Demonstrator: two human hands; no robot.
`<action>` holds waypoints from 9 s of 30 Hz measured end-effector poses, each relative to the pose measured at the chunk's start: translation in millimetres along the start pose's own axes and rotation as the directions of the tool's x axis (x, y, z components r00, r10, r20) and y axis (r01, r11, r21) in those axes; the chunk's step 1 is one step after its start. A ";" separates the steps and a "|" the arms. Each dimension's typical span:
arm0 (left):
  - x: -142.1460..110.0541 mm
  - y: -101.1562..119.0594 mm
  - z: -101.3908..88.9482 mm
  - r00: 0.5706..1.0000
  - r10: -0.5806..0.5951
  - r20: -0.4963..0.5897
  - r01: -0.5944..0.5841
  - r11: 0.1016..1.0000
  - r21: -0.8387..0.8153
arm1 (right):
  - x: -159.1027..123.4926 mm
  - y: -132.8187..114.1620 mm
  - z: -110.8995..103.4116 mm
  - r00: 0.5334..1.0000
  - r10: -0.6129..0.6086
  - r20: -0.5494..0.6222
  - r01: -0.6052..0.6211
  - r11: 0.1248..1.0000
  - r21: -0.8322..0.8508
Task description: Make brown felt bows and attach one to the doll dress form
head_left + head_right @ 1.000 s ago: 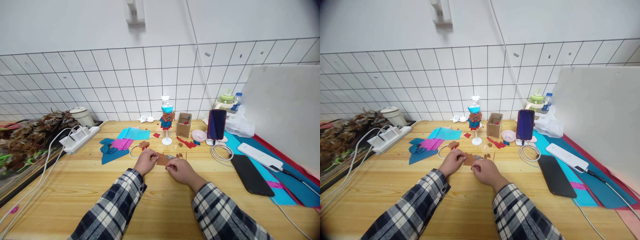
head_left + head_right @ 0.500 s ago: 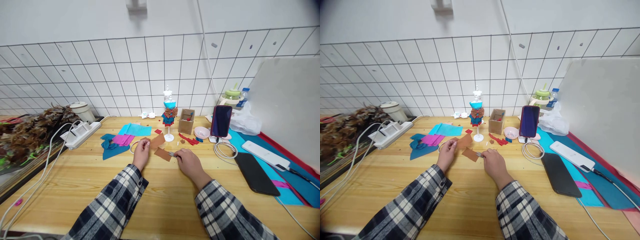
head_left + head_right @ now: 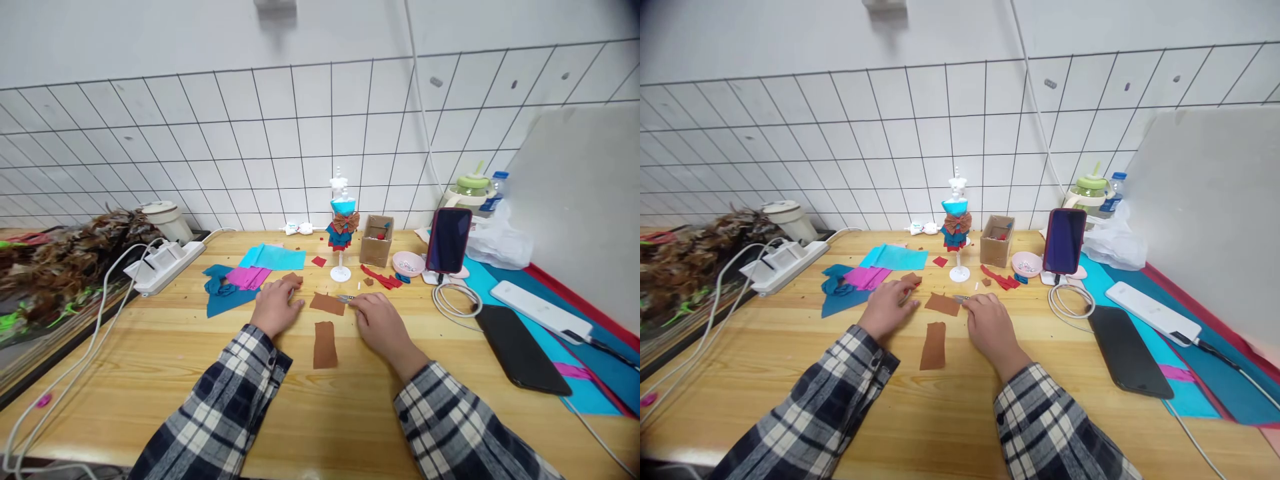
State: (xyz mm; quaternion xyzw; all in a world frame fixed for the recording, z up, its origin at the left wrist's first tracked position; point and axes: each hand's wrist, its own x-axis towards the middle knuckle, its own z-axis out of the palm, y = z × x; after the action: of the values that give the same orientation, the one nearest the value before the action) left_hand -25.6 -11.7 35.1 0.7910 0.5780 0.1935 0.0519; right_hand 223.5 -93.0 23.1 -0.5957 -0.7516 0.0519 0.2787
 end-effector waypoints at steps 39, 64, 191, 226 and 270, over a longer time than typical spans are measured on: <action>-0.7 5.9 9.5 0.836 -0.545 0.070 0.026 -0.088 -0.996 | 0.4 53.3 -22.9 0.935 0.325 0.142 -0.310 0.944 -0.116; -25.8 43.6 9.1 0.999 0.039 -0.017 -0.035 0.544 -0.838 | 1.4 23.9 -19.1 0.949 0.271 -0.159 -0.201 0.913 0.356; -36.4 56.6 3.2 0.906 0.414 0.083 -0.359 0.858 -0.367 | -1.7 -16.2 -5.0 0.981 0.067 -0.179 0.011 0.914 0.405; 1.3 -19.0 -3.8 0.988 -0.098 -0.121 0.081 0.987 -0.140 | -7.2 -25.4 -16.0 0.948 0.171 -0.267 -0.041 0.901 0.431; -36.0 57.5 0.3 0.953 0.303 0.027 -0.174 0.617 -0.767 | -8.4 -25.5 -18.2 0.963 -0.099 -0.249 0.167 0.949 0.268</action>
State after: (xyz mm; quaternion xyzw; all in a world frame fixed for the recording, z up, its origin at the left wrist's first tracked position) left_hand 16.7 -64.0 43.6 0.7789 0.3280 0.3601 0.3950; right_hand 211.3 -112.7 45.9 -0.4985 -0.7371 0.0711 0.4507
